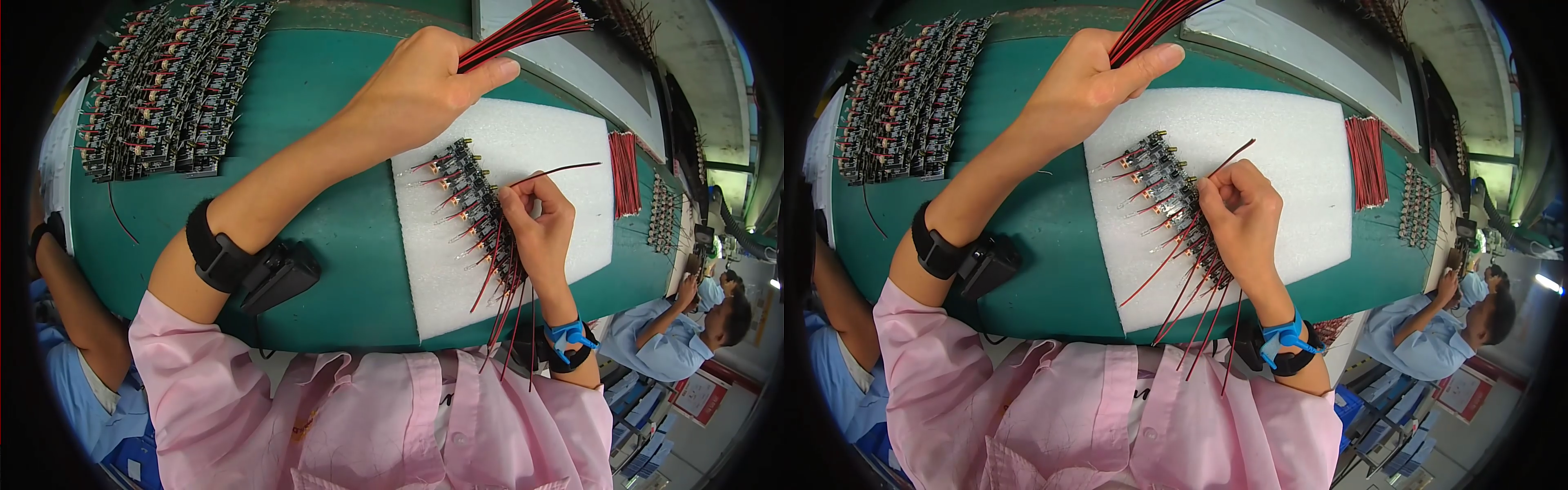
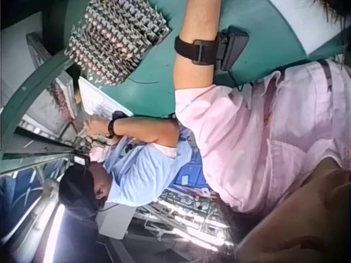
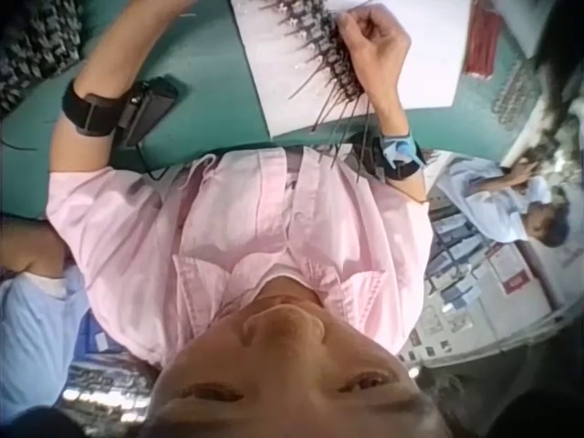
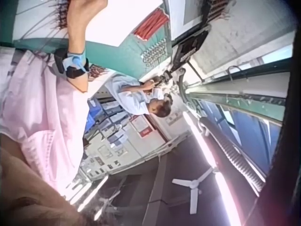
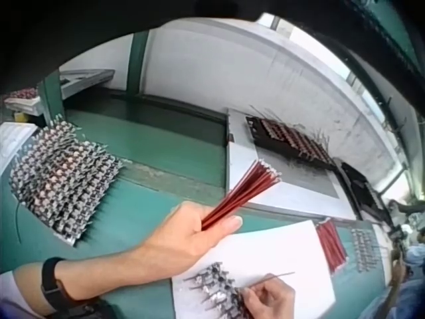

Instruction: The person is manually inserting individual red wires into a connector block assembly on an electronics production line.

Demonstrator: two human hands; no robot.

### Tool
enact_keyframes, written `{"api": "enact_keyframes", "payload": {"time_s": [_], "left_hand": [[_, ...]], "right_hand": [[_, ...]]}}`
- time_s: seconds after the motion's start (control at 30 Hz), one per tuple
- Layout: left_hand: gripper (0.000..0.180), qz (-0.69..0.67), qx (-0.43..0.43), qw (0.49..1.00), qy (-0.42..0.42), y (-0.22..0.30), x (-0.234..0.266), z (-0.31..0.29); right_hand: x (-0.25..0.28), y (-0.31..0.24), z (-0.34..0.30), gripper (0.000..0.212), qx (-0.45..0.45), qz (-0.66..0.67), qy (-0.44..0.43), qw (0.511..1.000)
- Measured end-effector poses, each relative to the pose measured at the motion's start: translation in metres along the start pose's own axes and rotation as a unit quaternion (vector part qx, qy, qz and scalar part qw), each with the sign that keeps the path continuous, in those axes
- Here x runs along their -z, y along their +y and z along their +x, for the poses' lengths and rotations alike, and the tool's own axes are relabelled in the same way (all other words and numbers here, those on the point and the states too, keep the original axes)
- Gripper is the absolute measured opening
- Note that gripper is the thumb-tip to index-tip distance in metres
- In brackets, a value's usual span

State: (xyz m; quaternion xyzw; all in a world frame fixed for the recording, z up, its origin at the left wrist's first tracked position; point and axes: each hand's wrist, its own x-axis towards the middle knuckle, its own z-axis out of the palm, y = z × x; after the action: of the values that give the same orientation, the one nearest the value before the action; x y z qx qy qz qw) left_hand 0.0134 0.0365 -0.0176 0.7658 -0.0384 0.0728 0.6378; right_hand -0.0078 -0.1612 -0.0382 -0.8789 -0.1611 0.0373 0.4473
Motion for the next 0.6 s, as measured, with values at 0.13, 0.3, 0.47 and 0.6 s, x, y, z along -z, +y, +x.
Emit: {"api": "enact_keyframes", "payload": {"time_s": [0.13,0.3,0.47,0.6], "left_hand": [[0.039,-0.002,-0.001,1.000,-0.001,-0.0003,-0.0007,-0.0001],[0.039,0.002,0.005,1.000,-0.001,0.0004,-0.0007,-0.0007],[0.038,0.005,0.000,1.000,-0.001,-0.0010,-0.0012,0.0000],[0.038,0.002,-0.002,1.000,0.002,-0.0008,-0.0016,0.0000]], "right_hand": [[-0.0006,-0.0001,-0.0013,0.013,0.002,-0.010,0.006,1.000],[-0.0018,0.0004,-0.0016,0.013,0.002,-0.018,0.012,1.000],[-0.0015,-0.0008,-0.0016,0.013,0.002,-0.024,0.014,1.000],[-0.0017,-0.0004,-0.0012,0.013,0.000,-0.022,0.012,1.000]]}}
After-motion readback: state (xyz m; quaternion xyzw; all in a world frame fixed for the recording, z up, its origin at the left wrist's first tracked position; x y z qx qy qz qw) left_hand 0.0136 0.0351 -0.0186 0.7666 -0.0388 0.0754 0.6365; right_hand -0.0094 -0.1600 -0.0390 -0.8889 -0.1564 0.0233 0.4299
